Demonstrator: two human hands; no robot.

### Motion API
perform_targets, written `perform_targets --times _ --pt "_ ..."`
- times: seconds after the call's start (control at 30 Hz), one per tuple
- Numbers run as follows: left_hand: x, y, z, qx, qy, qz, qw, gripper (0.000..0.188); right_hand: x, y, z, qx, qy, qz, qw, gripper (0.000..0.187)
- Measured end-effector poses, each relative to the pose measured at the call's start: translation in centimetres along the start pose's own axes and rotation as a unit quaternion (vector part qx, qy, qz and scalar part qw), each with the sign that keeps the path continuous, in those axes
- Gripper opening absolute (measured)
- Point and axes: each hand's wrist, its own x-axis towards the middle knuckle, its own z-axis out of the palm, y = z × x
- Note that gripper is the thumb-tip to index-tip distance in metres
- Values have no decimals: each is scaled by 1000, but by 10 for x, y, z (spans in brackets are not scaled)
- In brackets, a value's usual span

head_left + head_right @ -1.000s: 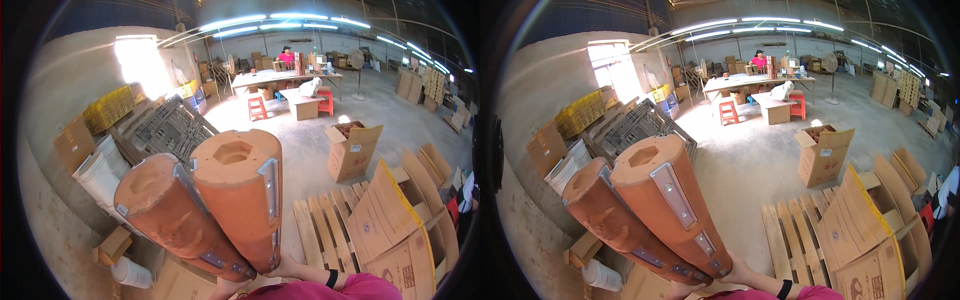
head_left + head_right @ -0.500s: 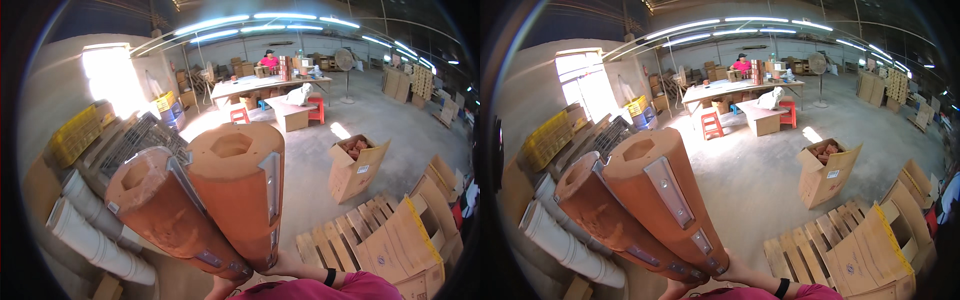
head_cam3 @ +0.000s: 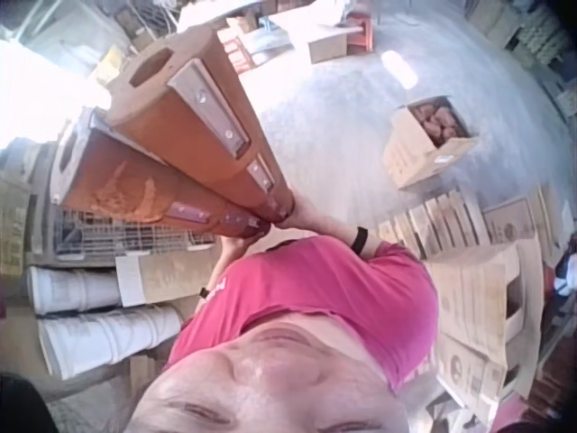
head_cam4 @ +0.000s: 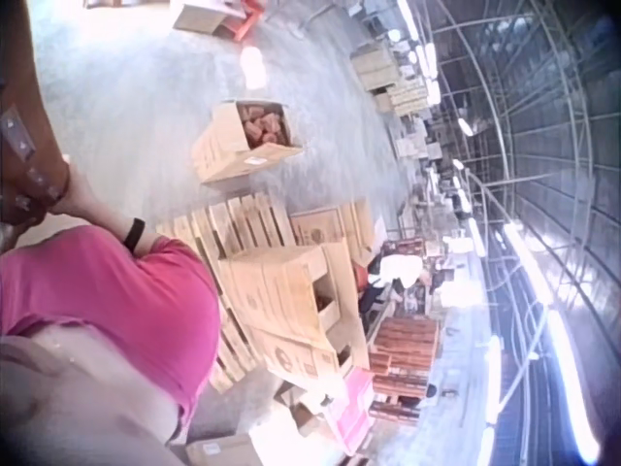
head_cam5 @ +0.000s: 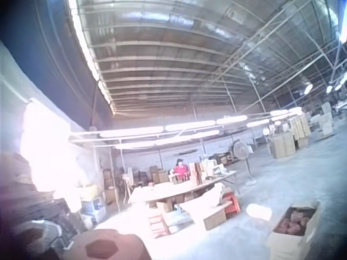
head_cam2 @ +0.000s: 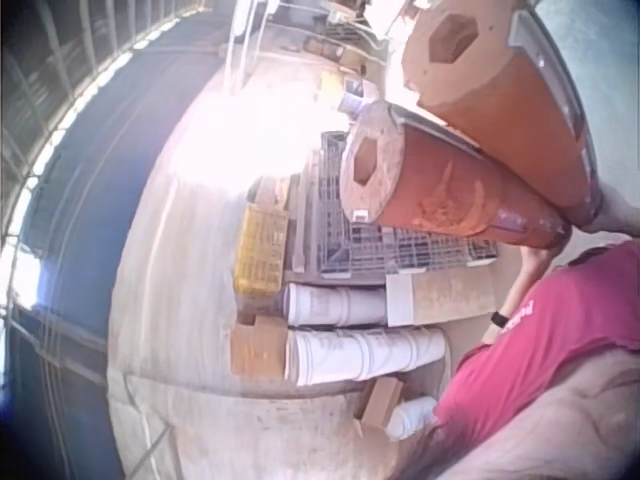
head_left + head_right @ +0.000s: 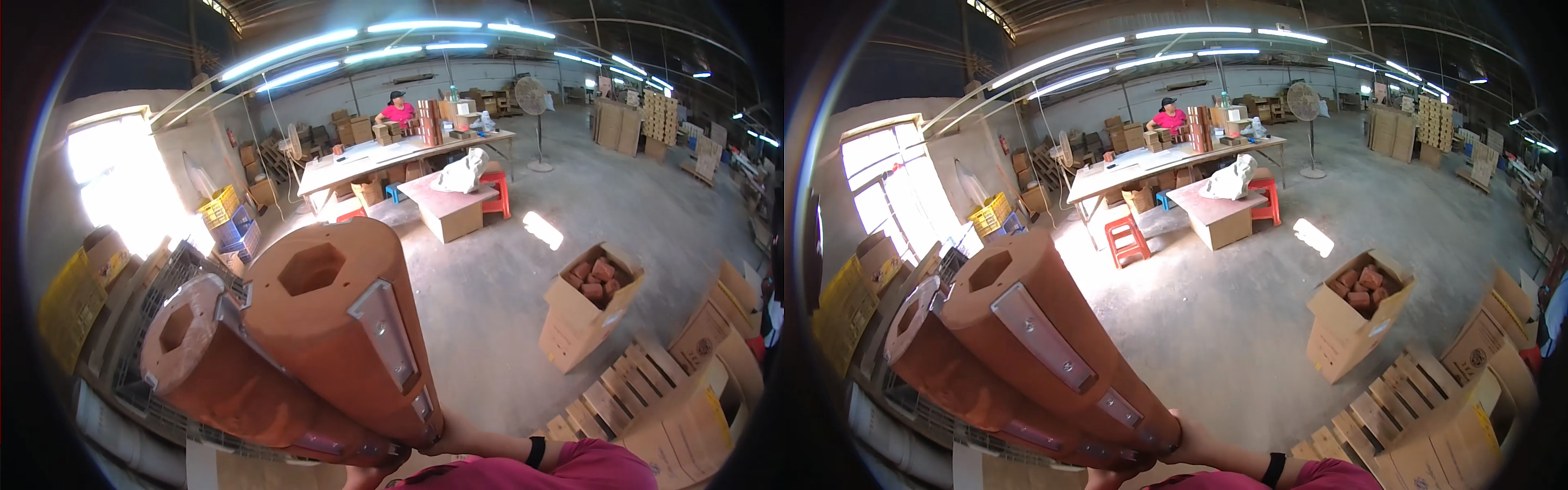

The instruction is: The recorder moves large wooden cylinders with metal brackets between workbenches and pallets.

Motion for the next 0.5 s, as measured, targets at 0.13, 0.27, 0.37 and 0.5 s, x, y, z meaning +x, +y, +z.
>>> perform_targets --times 0.13,0.27,0.37,0.5 --pt "92 73 10 109 28 71 991 40 87 -1 -45 -20 -2 26 999 84" --pt "187 48 -17 59 -24 31 997 37 167 20 -73 -16 38 17 999 84" --pt "255 32 -36 162 -48 56 984 32 228 38 -95 5 67 -10 998 83" --pt "357 5 -63 126 -57 16 990 27 315 39 -133 -1 59 34 998 82"
